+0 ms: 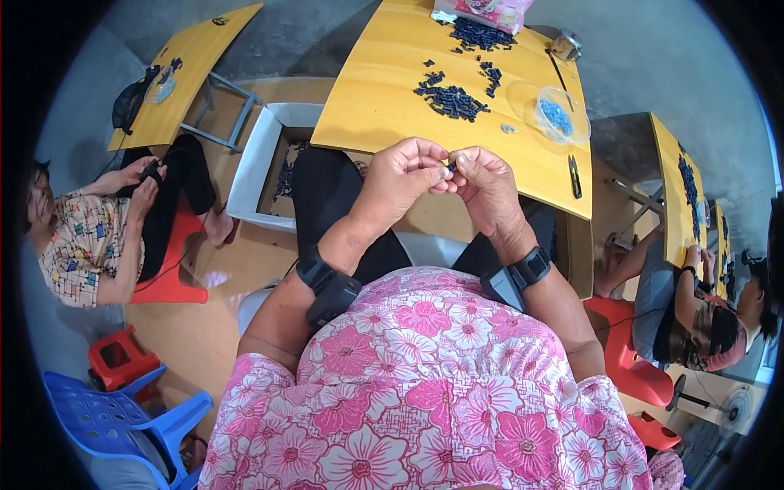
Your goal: Assembling small black plastic components by hand at a workbench.
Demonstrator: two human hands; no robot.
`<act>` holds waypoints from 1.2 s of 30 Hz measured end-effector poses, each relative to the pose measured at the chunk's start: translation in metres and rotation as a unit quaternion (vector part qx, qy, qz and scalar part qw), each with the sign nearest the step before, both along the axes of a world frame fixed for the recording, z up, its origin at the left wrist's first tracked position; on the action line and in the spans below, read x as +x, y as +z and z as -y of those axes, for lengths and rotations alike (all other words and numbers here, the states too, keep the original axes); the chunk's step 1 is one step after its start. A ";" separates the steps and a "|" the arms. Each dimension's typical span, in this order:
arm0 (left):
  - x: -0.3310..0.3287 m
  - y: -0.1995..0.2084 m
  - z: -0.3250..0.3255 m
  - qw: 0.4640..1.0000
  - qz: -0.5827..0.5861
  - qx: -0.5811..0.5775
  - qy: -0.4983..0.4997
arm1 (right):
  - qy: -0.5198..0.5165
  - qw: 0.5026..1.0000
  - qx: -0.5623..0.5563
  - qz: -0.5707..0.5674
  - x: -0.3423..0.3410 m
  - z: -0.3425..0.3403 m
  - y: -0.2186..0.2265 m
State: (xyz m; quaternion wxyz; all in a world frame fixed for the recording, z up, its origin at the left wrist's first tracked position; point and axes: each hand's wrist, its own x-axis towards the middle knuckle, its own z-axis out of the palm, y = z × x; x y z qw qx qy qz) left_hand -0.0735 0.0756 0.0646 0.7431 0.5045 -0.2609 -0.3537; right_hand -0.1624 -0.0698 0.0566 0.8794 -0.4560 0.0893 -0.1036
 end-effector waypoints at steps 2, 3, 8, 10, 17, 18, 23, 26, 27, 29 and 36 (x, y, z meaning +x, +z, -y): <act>0.000 0.001 0.000 1.000 -0.015 0.016 -0.011 | 0.003 1.000 -0.012 -0.017 0.001 0.001 0.002; 0.000 0.001 0.000 0.999 -0.030 0.034 -0.021 | 0.007 0.999 -0.023 -0.033 0.001 0.001 0.003; 0.004 0.000 -0.003 0.996 -0.020 0.085 -0.024 | 0.018 0.998 -0.023 -0.050 0.003 0.000 0.004; 0.007 0.000 -0.006 0.994 -0.017 0.104 -0.028 | 0.022 0.998 -0.024 -0.054 0.004 -0.002 0.002; 0.010 -0.007 -0.012 0.991 0.007 0.136 -0.014 | 0.025 0.995 -0.044 -0.082 0.007 -0.004 0.002; 0.010 -0.009 -0.013 0.990 -0.001 0.138 -0.014 | 0.027 0.995 -0.042 -0.083 0.008 -0.004 0.002; 0.012 -0.015 -0.014 0.991 -0.020 0.127 -0.026 | 0.026 0.996 -0.024 -0.082 0.008 -0.006 0.000; 0.011 -0.014 -0.013 0.991 -0.034 0.127 -0.022 | 0.025 0.996 -0.027 -0.086 0.010 -0.007 -0.001; 0.010 -0.013 -0.013 0.991 -0.036 0.126 -0.020 | 0.022 0.995 -0.031 -0.095 0.010 -0.007 -0.001; 0.010 -0.015 -0.012 0.992 -0.033 0.122 -0.021 | 0.023 0.995 -0.026 -0.095 0.010 -0.006 -0.002; 0.007 -0.023 -0.010 0.997 -0.017 0.076 -0.012 | 0.022 0.992 -0.078 -0.097 0.009 -0.003 0.001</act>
